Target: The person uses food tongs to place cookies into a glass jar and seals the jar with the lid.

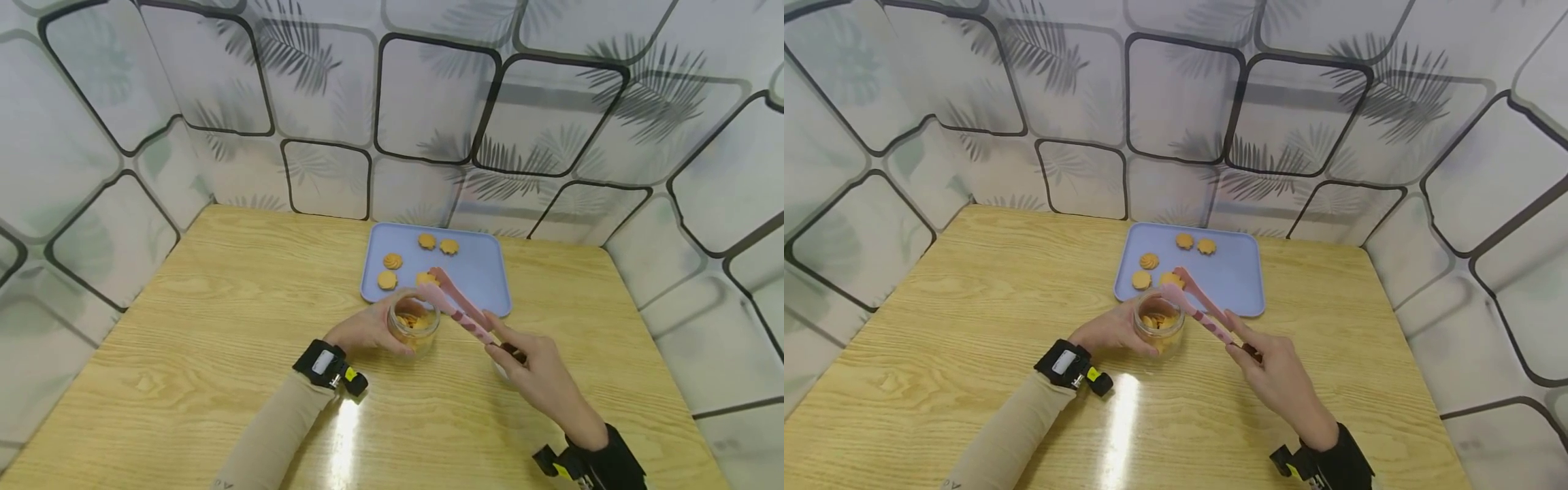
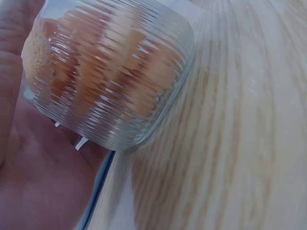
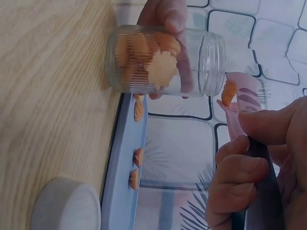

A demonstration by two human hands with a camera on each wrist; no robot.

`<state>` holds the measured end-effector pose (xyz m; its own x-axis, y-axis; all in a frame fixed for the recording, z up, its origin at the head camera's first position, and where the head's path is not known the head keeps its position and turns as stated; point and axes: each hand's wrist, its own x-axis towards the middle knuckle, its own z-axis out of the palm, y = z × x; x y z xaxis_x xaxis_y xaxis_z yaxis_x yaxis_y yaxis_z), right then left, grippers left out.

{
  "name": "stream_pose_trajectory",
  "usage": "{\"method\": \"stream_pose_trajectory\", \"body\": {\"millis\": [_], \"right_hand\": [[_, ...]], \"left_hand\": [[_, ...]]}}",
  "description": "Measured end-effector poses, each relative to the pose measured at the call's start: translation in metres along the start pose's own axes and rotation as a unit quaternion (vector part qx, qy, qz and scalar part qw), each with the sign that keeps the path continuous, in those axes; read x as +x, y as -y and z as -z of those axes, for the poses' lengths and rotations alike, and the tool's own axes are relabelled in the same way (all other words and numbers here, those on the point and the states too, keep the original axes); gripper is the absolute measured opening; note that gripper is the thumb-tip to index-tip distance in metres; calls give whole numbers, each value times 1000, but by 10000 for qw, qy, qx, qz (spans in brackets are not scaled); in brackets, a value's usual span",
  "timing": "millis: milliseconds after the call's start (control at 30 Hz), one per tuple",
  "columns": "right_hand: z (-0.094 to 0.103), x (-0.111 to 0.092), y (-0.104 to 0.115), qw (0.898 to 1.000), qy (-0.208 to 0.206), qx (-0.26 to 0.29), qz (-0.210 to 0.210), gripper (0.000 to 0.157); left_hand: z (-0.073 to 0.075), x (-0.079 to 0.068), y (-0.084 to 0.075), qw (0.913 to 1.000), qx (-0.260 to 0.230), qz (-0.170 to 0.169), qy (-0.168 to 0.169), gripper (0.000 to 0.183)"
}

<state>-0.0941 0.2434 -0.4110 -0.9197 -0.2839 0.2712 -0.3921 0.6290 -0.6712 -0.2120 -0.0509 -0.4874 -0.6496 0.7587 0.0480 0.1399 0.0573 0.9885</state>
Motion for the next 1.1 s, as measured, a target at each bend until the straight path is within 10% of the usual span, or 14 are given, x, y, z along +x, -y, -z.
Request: {"method": "stream_pose_trajectory", "body": {"millis": [467, 1100], "right_hand": [[-4, -7, 5, 9993, 62, 100, 353, 48], [1, -9, 8, 9983, 281, -200, 477, 52]], "left_hand": [[-1, -4, -4, 9976, -170, 660, -154, 117], [1, -2, -1, 9996, -264, 78, 21, 102]]}}
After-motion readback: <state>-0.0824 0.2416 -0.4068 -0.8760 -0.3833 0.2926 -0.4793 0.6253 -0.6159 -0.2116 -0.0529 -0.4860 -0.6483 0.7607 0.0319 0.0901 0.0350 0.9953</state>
